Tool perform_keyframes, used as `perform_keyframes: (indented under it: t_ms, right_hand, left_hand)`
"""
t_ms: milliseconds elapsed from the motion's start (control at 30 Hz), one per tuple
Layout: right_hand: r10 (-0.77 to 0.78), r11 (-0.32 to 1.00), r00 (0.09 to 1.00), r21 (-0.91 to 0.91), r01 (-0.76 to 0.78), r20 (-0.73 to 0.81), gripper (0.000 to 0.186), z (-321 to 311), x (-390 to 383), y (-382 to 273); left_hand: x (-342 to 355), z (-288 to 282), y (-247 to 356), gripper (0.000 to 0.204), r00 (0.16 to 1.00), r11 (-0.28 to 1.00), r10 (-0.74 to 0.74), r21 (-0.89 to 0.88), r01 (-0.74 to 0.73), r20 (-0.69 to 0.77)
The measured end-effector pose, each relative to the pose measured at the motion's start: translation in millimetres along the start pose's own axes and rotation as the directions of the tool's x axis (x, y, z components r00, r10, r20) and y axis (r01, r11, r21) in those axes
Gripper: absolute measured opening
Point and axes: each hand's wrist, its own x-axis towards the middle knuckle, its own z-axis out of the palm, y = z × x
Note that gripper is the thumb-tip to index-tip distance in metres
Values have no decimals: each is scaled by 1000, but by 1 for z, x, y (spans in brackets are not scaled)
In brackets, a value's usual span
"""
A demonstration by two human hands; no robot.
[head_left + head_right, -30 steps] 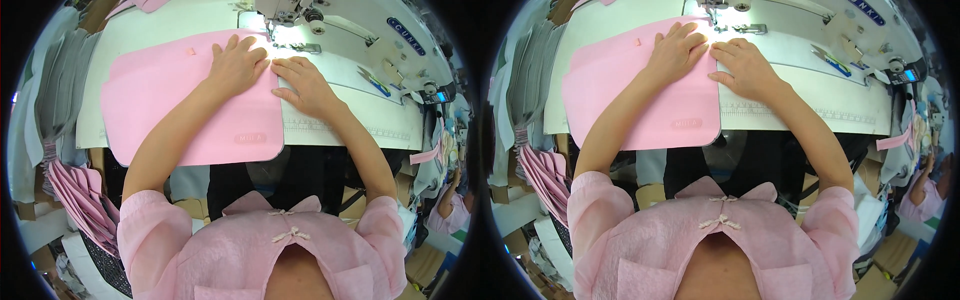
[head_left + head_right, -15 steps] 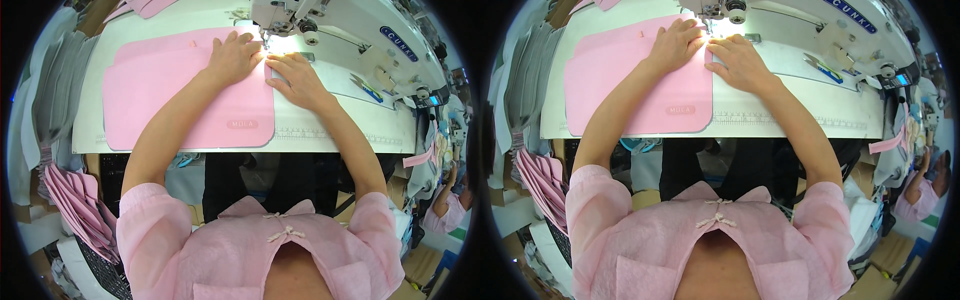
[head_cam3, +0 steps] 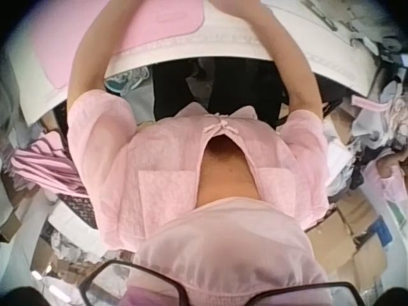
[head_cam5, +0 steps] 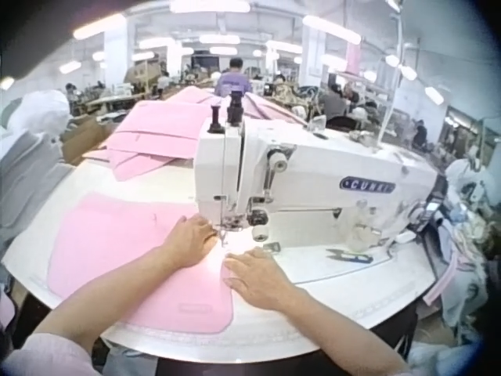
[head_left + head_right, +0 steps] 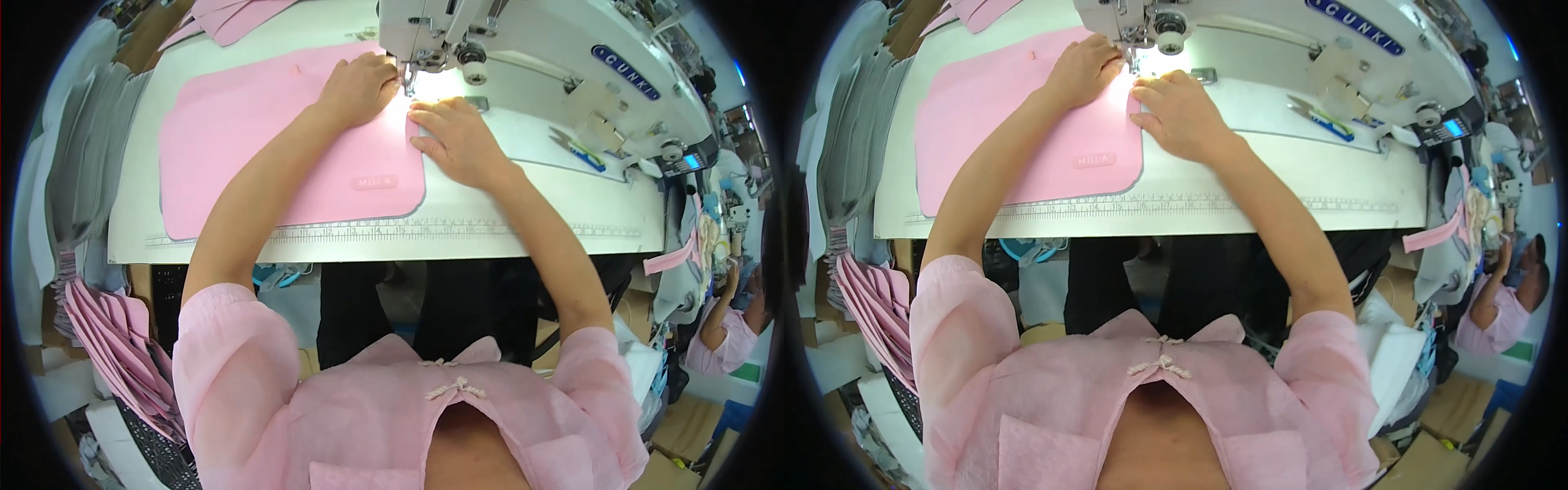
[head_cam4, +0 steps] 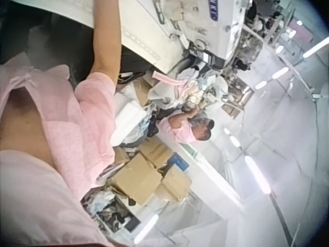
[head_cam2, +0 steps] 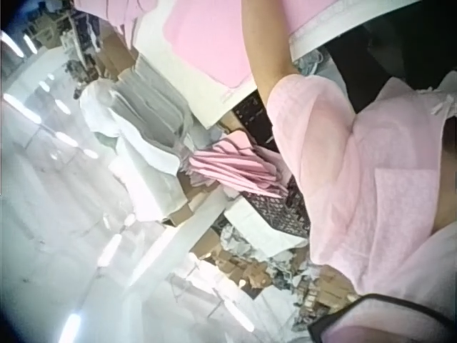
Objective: Sewing together components of pink bags using an industrial sewing machine.
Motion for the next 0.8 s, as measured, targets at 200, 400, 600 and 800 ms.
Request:
perform_keyframes:
  t_ms: [200,400,600,800]
  right_hand:
    - [22,1000,1000,17,-22,22,28,0,1,-4]
    - [-1,999,1000,32,0,23,31,-4,2,-8]
    - [93,983,995,154,-96,30,22,-9,-9,-21]
    - [-88,961,992,255,108,-88,16,-17,27,-68]
  left_hand:
    - [8,3,-2,30,974,974,-94,221,47,208]
    - [10,-3,8,33,929,903,-354,298,308,111]
    - [-40,-32,-30,30,972,971,-211,136,196,106]
    - [-137,-56,71,32,966,975,220,-8,-221,137]
